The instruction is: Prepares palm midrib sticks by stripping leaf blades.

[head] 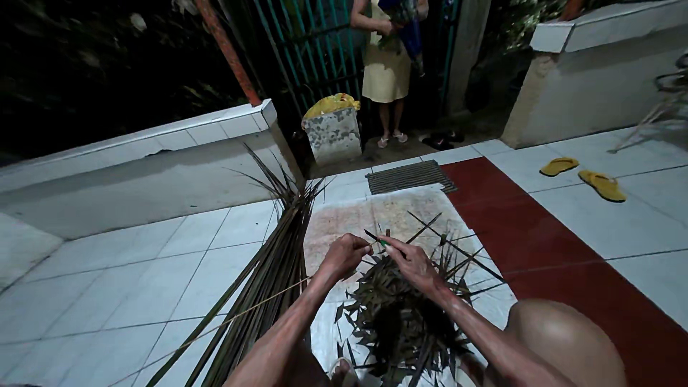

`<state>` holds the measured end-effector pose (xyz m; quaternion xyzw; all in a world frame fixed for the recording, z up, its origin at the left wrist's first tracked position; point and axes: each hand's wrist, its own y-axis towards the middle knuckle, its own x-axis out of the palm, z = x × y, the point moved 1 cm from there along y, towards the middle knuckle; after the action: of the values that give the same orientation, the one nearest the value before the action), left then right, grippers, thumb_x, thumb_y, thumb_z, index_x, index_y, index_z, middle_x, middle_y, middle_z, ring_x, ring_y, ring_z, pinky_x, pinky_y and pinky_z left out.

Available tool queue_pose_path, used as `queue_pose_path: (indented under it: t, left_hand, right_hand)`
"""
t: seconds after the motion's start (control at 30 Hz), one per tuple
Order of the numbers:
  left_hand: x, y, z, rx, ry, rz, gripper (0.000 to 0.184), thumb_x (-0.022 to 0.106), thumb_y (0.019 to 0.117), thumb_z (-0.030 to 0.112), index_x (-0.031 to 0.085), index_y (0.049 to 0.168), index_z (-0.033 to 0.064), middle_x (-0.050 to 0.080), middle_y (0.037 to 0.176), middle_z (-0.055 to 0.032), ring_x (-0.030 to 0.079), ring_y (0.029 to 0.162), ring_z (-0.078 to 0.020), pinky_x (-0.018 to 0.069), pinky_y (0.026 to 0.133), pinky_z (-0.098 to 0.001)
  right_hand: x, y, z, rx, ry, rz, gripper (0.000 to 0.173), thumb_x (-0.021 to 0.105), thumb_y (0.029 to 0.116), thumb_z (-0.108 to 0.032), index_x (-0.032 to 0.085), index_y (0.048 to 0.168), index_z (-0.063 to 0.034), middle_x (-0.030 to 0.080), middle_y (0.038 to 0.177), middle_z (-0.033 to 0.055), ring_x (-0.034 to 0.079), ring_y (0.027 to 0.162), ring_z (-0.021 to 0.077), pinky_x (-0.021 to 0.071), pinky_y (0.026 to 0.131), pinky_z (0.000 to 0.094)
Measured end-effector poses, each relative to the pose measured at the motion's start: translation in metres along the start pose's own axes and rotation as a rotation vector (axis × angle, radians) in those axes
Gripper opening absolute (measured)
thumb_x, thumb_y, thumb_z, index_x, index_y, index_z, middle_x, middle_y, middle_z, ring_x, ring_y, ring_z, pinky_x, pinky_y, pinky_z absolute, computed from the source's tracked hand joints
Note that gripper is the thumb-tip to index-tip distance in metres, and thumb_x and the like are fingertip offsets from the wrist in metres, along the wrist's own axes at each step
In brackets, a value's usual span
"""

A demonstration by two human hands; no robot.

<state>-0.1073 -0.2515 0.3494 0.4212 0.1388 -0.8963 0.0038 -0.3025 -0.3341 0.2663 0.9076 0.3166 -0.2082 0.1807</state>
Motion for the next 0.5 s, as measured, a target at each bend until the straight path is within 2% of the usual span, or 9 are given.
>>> queue_pose_path:
  t: [0.13,0.23,0.27,0.33,0.4,0.5]
  left_hand:
    - [-0.002,-0.003,0.000,-0.014,-0.030,-0.017,0.025,0.056,0.1057,0.030,0.078,0.103,0.0176,0.063,0.077,0.0022,0.050,0.061,-0.0097,0.0450,0.063,-0.0341]
    - [-0.020,-0.017,0.005,0.023,-0.150,0.019,0.023,0.057,0.1055,0.025,0.078,0.105,0.0136,0.060,0.073,0.0025,0.044,0.055,-0.0061,0.0402,0.054,-0.0274]
    - [-0.031,-0.021,0.003,0.027,-0.167,0.066,0.023,0.058,0.1052,0.025,0.078,0.105,0.0133,0.060,0.073,0.0033,0.044,0.055,-0.0052,0.0401,0.054,-0.0262]
    - [-0.044,-0.021,-0.007,0.010,-0.115,0.149,0.022,0.059,0.1051,0.029,0.078,0.106,0.0173,0.064,0.076,0.0045,0.048,0.058,-0.0056,0.0441,0.059,-0.0285]
    - [-0.041,-0.019,-0.011,0.017,-0.066,0.181,0.023,0.058,0.1053,0.031,0.078,0.108,0.0194,0.067,0.081,0.0043,0.053,0.064,-0.0070,0.0476,0.065,-0.0316]
    - [-0.028,-0.016,-0.005,0.021,0.036,0.188,0.024,0.059,0.1049,0.035,0.078,0.113,0.0219,0.074,0.096,0.0027,0.065,0.082,-0.0099,0.0540,0.081,-0.0382]
  right_hand:
    - [-0.001,-0.002,0.003,-0.008,0.024,-0.010,0.040,0.043,0.1093,-0.037,0.063,0.142,-0.0287,0.075,0.110,0.0051,0.070,0.093,0.0174,0.0554,0.086,0.0434]
    - [-0.014,-0.003,0.026,0.115,-0.014,0.058,0.040,0.044,0.1087,-0.033,0.062,0.143,-0.0255,0.074,0.105,0.0120,0.069,0.088,0.0264,0.0551,0.084,0.0528]
    - [-0.022,-0.005,0.035,0.154,-0.023,0.074,0.040,0.043,0.1092,-0.033,0.061,0.144,-0.0244,0.073,0.103,0.0134,0.069,0.087,0.0279,0.0549,0.083,0.0537]
    - [-0.030,-0.007,0.042,0.156,-0.001,0.086,0.041,0.042,0.1096,-0.033,0.061,0.145,-0.0228,0.071,0.096,0.0124,0.066,0.079,0.0247,0.0542,0.077,0.0489]
    - [-0.029,-0.008,0.029,0.114,0.031,0.082,0.042,0.042,0.1098,-0.034,0.060,0.146,-0.0231,0.071,0.095,0.0103,0.065,0.077,0.0206,0.0546,0.075,0.0446]
    - [-0.020,-0.013,0.004,0.077,0.075,0.060,0.043,0.040,0.1101,-0.035,0.058,0.148,-0.0259,0.069,0.091,0.0062,0.062,0.073,0.0169,0.0541,0.071,0.0399]
